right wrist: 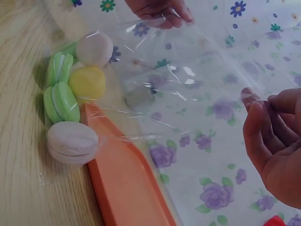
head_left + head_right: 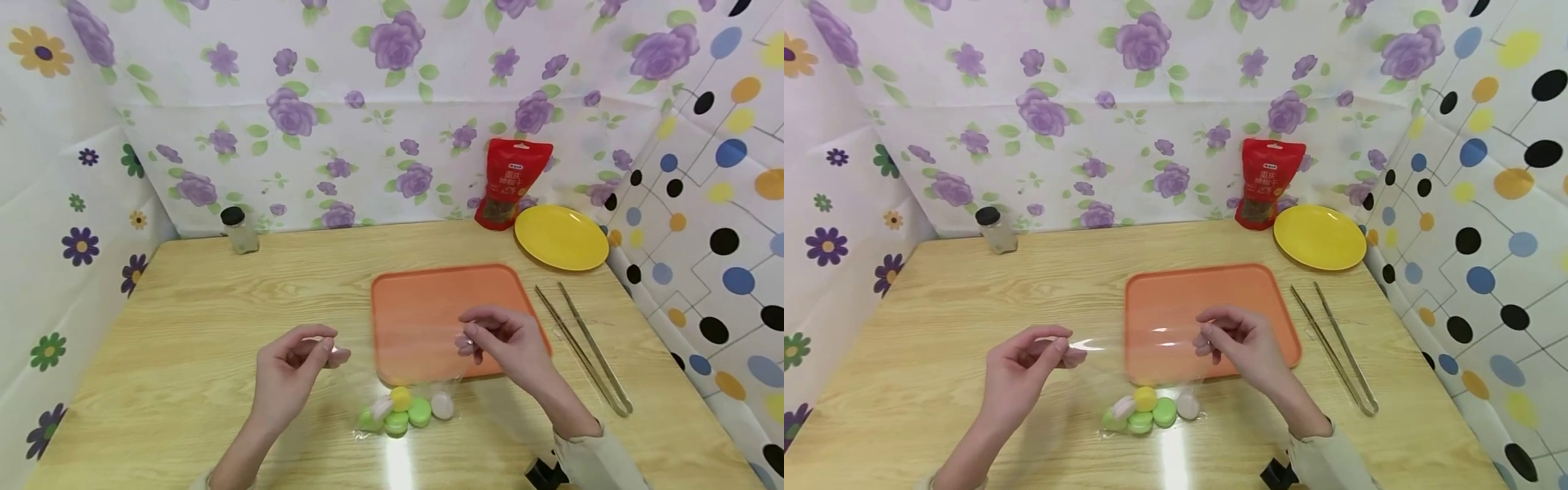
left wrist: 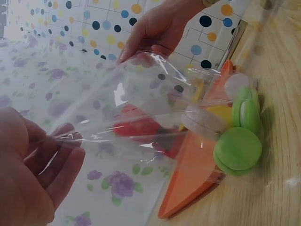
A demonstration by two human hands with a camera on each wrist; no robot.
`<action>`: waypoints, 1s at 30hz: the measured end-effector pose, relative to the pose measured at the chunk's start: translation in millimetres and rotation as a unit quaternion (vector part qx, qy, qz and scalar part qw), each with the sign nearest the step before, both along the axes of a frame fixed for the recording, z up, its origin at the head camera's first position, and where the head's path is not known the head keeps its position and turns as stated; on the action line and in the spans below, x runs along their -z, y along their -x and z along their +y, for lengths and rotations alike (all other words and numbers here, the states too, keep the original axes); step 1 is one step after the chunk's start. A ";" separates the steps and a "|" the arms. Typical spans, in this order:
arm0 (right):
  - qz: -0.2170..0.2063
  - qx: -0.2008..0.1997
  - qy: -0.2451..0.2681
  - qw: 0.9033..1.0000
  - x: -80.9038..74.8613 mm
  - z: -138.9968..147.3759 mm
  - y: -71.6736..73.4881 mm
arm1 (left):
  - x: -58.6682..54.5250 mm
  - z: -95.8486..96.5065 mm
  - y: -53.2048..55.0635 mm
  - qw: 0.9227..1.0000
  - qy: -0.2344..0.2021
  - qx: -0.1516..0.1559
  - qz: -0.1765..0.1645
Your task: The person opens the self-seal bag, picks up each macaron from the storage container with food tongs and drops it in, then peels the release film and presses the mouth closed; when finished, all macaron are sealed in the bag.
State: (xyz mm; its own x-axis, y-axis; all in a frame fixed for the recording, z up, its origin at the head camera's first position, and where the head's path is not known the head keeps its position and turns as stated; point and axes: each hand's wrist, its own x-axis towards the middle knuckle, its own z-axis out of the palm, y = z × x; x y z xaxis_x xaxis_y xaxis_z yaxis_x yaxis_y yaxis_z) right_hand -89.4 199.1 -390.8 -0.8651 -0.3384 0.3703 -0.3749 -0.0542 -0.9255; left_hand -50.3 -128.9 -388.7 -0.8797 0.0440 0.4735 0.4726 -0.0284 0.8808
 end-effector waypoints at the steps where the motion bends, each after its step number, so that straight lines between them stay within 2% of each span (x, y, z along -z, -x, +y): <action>1: -0.001 0.000 0.001 1.000 -0.2 1.6 -0.2 | 0.0 -0.1 0.9 1.000 -0.002 0.010 -0.002; 5: -0.006 -0.009 0.011 1.000 -0.1 5.1 0.8 | 1.2 -2.9 4.2 0.999 -0.005 0.048 -0.007; 10: -0.010 -0.029 0.025 0.999 1.4 6.4 2.2 | 2.3 -4.2 6.8 0.997 -0.025 0.077 0.014; 12: -0.008 -0.037 0.030 0.999 2.0 6.6 2.9 | 2.2 -3.8 7.0 0.996 -0.033 0.077 0.015; 14: -0.006 -0.042 0.032 0.999 2.2 6.5 3.5 | 2.0 -3.4 6.5 0.997 -0.036 0.068 0.002; 18: -0.001 -0.055 0.033 0.998 1.3 6.8 4.6 | 3.2 -5.0 5.3 0.998 -0.022 0.058 -0.017; 22: 0.023 -0.079 0.037 0.996 1.3 8.1 6.2 | 7.0 -9.2 6.0 0.997 -0.007 0.079 0.005; 27: 0.048 -0.109 0.044 0.992 3.9 9.8 7.8 | 12.9 -12.7 10.1 0.991 -0.028 0.123 0.038; 30: 0.058 -0.116 0.039 0.991 4.8 10.3 8.3 | 14.4 -14.1 11.1 0.990 -0.029 0.132 0.048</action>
State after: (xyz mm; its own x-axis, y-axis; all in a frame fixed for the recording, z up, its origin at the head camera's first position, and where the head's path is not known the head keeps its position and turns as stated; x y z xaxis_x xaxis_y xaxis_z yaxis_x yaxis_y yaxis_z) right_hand -97.7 209.4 -395.6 -0.7167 -0.4901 0.4962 -0.4483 -0.2214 -0.8661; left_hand -61.4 -143.0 -403.1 -0.7919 0.2361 0.5632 0.5241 -0.2107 0.8252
